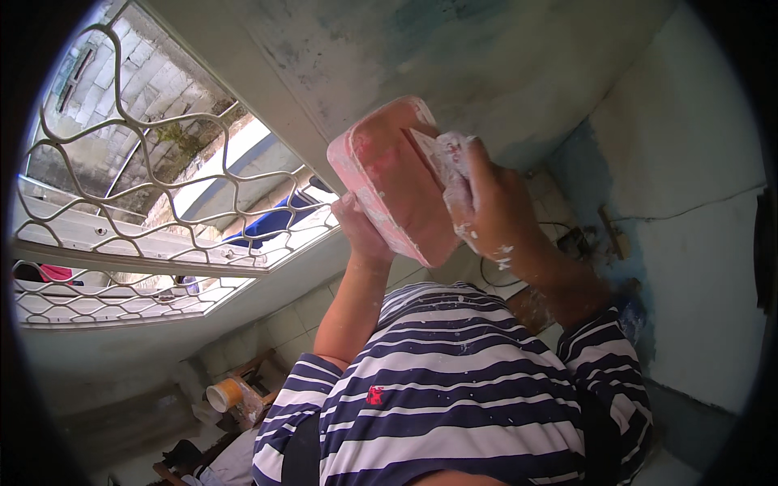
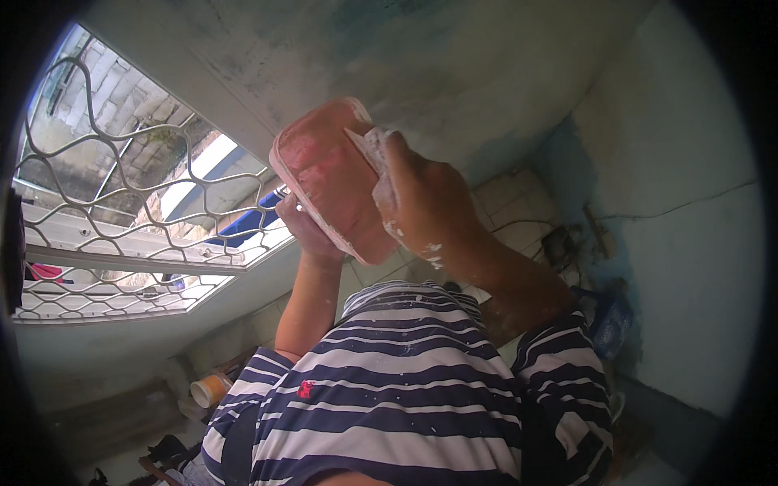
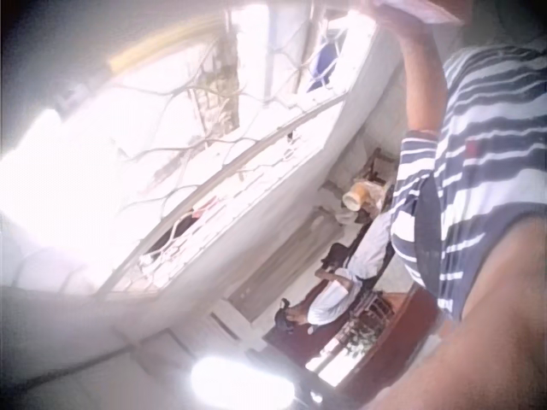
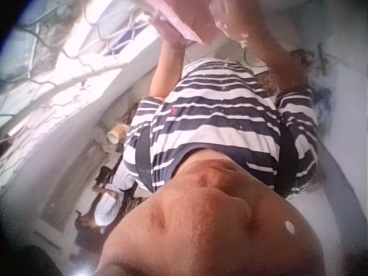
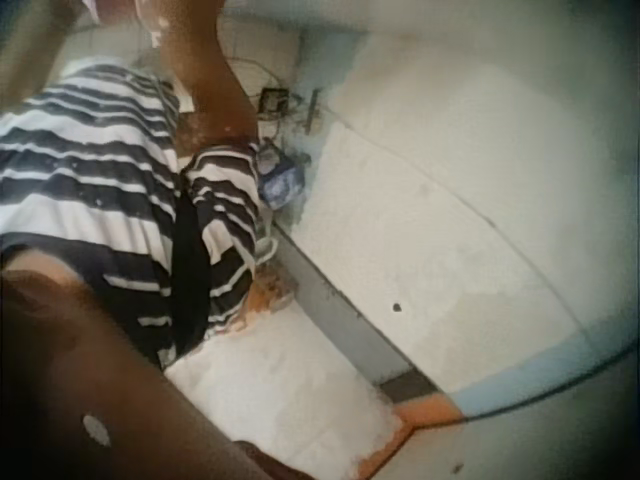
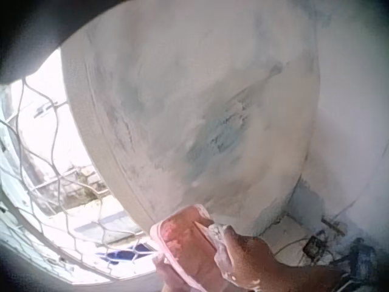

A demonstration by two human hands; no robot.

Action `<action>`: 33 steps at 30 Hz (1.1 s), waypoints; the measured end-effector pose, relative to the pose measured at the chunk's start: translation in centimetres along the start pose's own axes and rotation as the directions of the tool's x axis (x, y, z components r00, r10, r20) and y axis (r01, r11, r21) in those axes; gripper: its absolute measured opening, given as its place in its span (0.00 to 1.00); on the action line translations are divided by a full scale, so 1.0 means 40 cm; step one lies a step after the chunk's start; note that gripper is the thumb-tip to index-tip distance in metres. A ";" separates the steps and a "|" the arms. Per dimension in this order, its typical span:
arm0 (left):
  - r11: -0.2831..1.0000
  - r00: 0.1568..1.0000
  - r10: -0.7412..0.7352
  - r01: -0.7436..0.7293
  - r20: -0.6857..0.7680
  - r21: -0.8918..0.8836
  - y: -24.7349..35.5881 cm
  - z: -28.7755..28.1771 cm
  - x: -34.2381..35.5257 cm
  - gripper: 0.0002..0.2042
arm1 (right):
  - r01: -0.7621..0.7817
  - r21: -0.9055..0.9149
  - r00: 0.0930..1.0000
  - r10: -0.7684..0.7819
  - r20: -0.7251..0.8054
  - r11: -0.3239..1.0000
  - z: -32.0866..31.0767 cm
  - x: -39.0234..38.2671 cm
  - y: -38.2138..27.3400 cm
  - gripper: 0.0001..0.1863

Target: The person applies plaster to a wall using a putty knife and a plastic container, smoothing the material across the surface in several sections.

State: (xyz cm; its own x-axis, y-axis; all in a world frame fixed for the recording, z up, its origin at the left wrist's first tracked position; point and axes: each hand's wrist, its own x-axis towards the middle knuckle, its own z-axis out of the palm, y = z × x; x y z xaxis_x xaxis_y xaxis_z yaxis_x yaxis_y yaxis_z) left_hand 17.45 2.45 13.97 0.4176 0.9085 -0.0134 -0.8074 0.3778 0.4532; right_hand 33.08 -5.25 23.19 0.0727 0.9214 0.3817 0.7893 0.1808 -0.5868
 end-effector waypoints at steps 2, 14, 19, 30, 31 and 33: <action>0.991 0.992 0.123 -0.120 -0.040 0.067 -0.031 0.071 -0.001 0.19 | -0.002 -0.057 1.000 0.002 -0.014 0.998 0.000 0.000 -0.004 0.27; 0.915 0.948 0.306 -0.266 -0.089 0.304 -0.164 0.189 0.032 0.14 | 0.245 0.068 0.969 -0.241 -0.061 0.967 -0.112 -0.044 0.099 0.29; 0.899 0.949 0.302 -0.251 -0.092 0.359 -0.199 0.209 0.034 0.13 | 0.122 0.154 0.991 -0.112 -0.069 0.981 -0.212 -0.036 0.153 0.29; 0.527 0.977 0.211 -0.148 0.040 0.837 -0.234 0.159 0.060 0.16 | -0.039 0.506 0.991 -0.031 0.130 0.862 -0.185 -0.143 0.216 0.22; 0.322 0.992 0.104 -0.105 0.075 0.941 -0.209 0.135 0.071 0.18 | -0.047 0.512 0.991 -0.026 0.134 0.858 -0.186 -0.152 0.219 0.22; 0.672 0.964 0.264 -0.153 -0.041 0.725 -0.295 0.149 0.059 0.20 | 0.044 0.471 0.999 -0.051 0.002 0.881 -0.183 -0.167 0.226 0.21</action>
State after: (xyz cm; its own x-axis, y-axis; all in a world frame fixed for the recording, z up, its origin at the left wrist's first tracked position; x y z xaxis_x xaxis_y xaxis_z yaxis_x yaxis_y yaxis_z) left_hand 30.47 -0.92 13.90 0.1723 0.9825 0.0704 -0.3040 -0.0149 0.9525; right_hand 44.19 -12.29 20.59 0.0312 0.9117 0.4097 0.4112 0.3619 -0.8366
